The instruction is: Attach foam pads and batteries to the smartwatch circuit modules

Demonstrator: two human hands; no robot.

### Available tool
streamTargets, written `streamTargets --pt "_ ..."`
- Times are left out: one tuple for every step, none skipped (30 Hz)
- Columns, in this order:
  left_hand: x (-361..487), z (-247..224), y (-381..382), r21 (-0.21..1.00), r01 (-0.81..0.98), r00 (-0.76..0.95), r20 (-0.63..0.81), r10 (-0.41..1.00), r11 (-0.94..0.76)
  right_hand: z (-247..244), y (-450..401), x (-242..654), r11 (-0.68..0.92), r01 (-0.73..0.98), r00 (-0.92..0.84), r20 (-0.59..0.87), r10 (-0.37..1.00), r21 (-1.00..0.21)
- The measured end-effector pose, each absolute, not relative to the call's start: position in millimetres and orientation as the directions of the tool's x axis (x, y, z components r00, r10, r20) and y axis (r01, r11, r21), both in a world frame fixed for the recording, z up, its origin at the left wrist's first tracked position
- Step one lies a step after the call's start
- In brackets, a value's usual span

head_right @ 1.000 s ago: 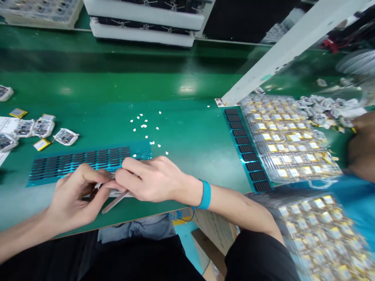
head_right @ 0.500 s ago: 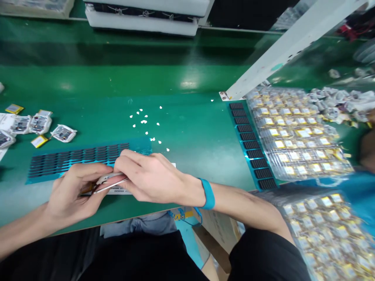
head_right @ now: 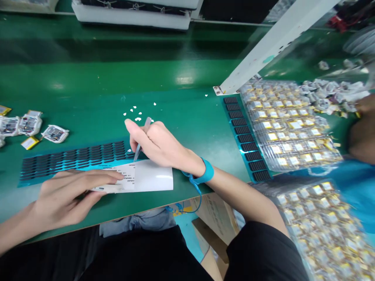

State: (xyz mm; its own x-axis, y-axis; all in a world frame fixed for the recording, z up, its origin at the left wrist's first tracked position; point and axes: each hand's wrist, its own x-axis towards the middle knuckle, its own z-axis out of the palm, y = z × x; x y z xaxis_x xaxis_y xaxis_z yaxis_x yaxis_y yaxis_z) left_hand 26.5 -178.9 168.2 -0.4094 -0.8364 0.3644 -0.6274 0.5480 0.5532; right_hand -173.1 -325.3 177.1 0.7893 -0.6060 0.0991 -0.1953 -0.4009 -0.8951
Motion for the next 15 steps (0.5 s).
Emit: streamTargets --pt "28 168 -178 0.518 -0.630 -0.442 0.374 -0.815 0.579 176 -327 -172 -0.382 -0.229 0.803 0.048 -0.595 -0.895" --pt "28 168 -178 0.486 -0.630 -0.465 0.389 -0.796 0.606 174 -329 -172 -0.370 -0.246 0.817 0.014 -0.576 -0.896" --pt "28 167 -178 0.455 -0.632 -0.481 0.404 -0.778 0.627 173 -331 -171 -0.363 -0.245 0.830 -0.001 -0.558 -0.899" --pt "27 165 -179 0.422 -0.636 -0.495 0.420 -0.761 0.646 172 -333 -171 -0.358 -0.237 0.839 -0.005 -0.544 -0.903" --pt "25 164 -180 0.385 -0.646 -0.509 0.425 -0.749 0.658 171 -334 -171 -0.352 -0.225 0.846 -0.003 -0.533 -0.909" --pt "24 162 -181 0.348 -0.660 -0.525 0.420 -0.740 0.666 170 -335 -171 -0.341 -0.218 0.852 -0.008 -0.523 -0.914" --pt "22 160 -182 0.319 -0.671 -0.539 0.409 -0.736 0.669 170 -336 -171 -0.330 -0.217 0.858 -0.018 -0.514 -0.919" --pt "21 158 -183 0.311 -0.682 -0.544 0.390 -0.743 0.662 170 -337 -172 -0.320 -0.219 0.864 -0.032 -0.502 -0.922" --pt "20 156 -184 0.329 -0.692 -0.535 0.364 -0.763 0.642 170 -338 -172 -0.310 -0.219 0.872 -0.043 -0.488 -0.925" --pt "20 155 -185 0.366 -0.701 -0.511 0.340 -0.789 0.612 169 -338 -173 -0.296 -0.215 0.879 -0.053 -0.473 -0.930" --pt "19 154 -186 0.412 -0.705 -0.481 0.321 -0.816 0.578 169 -339 -174 -0.280 -0.204 0.887 -0.056 -0.459 -0.938" --pt "19 154 -187 0.456 -0.703 -0.450 0.309 -0.838 0.545 168 -340 -174 -0.266 -0.187 0.896 -0.053 -0.441 -0.946" --pt "19 154 -188 0.494 -0.699 -0.422 0.299 -0.856 0.517 167 -341 -175 -0.252 -0.165 0.906 -0.046 -0.420 -0.953" --pt "19 154 -188 0.524 -0.693 -0.398 0.295 -0.869 0.496 166 -343 -175 -0.236 -0.148 0.917 -0.044 -0.395 -0.960" --pt "18 154 -189 0.549 -0.684 -0.379 0.297 -0.877 0.481 165 -344 -175 -0.214 -0.137 0.928 -0.049 -0.371 -0.967"
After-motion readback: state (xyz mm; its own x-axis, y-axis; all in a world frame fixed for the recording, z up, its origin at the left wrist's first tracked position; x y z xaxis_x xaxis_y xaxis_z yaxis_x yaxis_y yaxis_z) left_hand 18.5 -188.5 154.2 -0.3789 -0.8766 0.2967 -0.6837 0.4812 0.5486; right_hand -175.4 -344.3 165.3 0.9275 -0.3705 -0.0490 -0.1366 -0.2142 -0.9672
